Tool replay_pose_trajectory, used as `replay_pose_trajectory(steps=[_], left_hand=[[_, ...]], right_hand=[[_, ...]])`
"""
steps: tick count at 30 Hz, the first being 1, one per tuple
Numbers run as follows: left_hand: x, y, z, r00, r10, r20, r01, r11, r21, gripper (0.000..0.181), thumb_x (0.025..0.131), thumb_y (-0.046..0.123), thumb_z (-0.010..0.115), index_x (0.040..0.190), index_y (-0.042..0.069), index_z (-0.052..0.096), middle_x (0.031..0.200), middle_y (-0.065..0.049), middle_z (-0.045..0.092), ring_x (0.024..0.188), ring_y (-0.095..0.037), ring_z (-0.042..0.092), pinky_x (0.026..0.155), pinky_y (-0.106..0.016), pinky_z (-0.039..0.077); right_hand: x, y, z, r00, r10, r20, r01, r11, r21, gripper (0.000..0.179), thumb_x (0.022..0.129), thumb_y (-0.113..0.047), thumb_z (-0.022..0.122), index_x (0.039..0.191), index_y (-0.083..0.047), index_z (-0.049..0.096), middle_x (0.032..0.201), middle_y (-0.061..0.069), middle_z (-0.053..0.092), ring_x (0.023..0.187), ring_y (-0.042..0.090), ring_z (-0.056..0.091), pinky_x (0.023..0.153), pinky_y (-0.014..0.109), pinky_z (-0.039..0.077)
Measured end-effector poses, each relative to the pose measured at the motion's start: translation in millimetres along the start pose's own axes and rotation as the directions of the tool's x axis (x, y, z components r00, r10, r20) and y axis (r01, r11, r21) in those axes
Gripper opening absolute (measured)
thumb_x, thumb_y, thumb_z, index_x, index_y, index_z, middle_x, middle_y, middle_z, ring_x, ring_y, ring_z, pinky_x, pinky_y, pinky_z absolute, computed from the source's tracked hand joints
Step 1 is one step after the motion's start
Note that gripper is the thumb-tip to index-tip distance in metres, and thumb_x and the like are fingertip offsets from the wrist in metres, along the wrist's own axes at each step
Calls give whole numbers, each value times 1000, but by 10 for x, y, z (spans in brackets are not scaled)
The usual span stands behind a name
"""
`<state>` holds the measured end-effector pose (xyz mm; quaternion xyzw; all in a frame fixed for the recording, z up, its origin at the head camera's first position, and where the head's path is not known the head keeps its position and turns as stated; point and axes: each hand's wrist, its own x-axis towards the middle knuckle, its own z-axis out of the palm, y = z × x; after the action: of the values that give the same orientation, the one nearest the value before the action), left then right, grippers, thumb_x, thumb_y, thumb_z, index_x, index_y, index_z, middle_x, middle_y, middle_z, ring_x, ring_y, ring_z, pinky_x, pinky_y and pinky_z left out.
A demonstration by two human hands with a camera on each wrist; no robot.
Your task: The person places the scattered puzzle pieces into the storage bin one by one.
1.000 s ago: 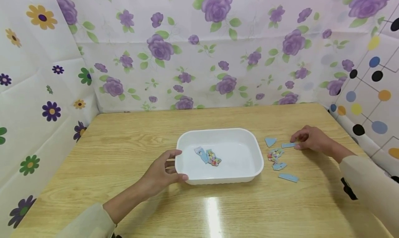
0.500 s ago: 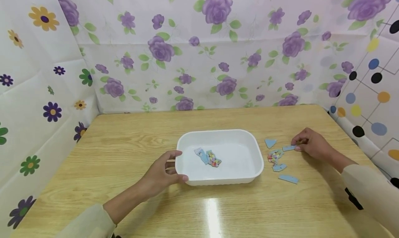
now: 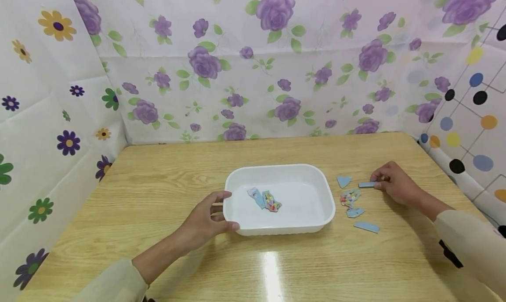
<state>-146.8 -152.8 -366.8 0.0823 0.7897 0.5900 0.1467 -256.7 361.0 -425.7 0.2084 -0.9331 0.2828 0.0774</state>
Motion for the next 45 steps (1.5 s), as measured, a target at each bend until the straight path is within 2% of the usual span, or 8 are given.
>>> replay_pose_trajectory(steps=[8, 13, 22, 27, 34, 41, 45], left_hand=[[5, 6, 2, 1000, 0, 14, 0, 1000, -7, 84, 76, 15, 83, 143, 2, 34, 137, -24, 40, 119, -40, 53, 89, -35, 55], [10, -2, 4, 1000, -3, 15, 3, 1000, -10, 82, 76, 15, 82, 142, 3, 35, 137, -24, 40, 119, -40, 53, 88, -34, 55], [-1, 24, 8, 1000, 1, 1, -1, 1000, -8, 81, 77, 12, 82, 142, 2, 36, 137, -23, 40, 119, -39, 53, 88, -33, 55], [-5, 35, 6, 1000, 3, -6, -3, 1000, -7, 79, 78, 11, 81, 142, 1, 36, 137, -23, 40, 119, -38, 54, 88, -33, 55], [-8, 2, 8, 1000, -14, -23, 15, 1000, 20, 81, 76, 14, 83, 142, 3, 37, 137, -22, 41, 118, -38, 54, 88, -34, 55], [7, 1, 7, 1000, -2, -14, 2, 1000, 17, 81, 77, 14, 82, 142, 3, 37, 138, -23, 40, 119, -39, 54, 88, -34, 55], [9, 13, 10, 1000, -5, -22, 6, 1000, 26, 81, 76, 14, 82, 142, 3, 37, 138, -22, 40, 119, -38, 54, 88, -34, 55]], right_hand=[[33, 34, -41, 1000, 24, -15, -24, 1000, 14, 13, 85, 10, 65, 84, -3, 66, 96, 15, 50, 81, 22, 36, 63, 23, 31], [34, 31, -59, 999, 53, 6, -53, 998, 42, 10, 87, 9, 63, 86, -1, 65, 99, 17, 47, 81, 21, 36, 61, 22, 33], [48, -19, -135, 999, 41, 13, -42, 997, 71, 10, 90, 11, 58, 88, 3, 63, 102, 20, 46, 65, 14, 42, 51, 23, 37], [77, -72, -192, 999, 35, 22, -37, 996, 79, 10, 92, 9, 55, 89, 3, 63, 105, 21, 47, 61, 15, 45, 49, 25, 37], [112, -128, -229, 1000, 20, 2, -20, 998, 52, 7, 93, 5, 58, 94, 2, 63, 111, 21, 44, 77, 21, 40, 58, 24, 36], [198, -250, -256, 998, 62, 25, -64, 997, 51, 5, 95, -1, 58, 98, 0, 62, 110, 20, 42, 84, 24, 43, 64, 24, 42], [251, -368, -236, 998, 59, 34, -61, 996, 64, 7, 96, -2, 57, 99, -1, 63, 107, 18, 43, 86, 25, 44, 67, 25, 43]])
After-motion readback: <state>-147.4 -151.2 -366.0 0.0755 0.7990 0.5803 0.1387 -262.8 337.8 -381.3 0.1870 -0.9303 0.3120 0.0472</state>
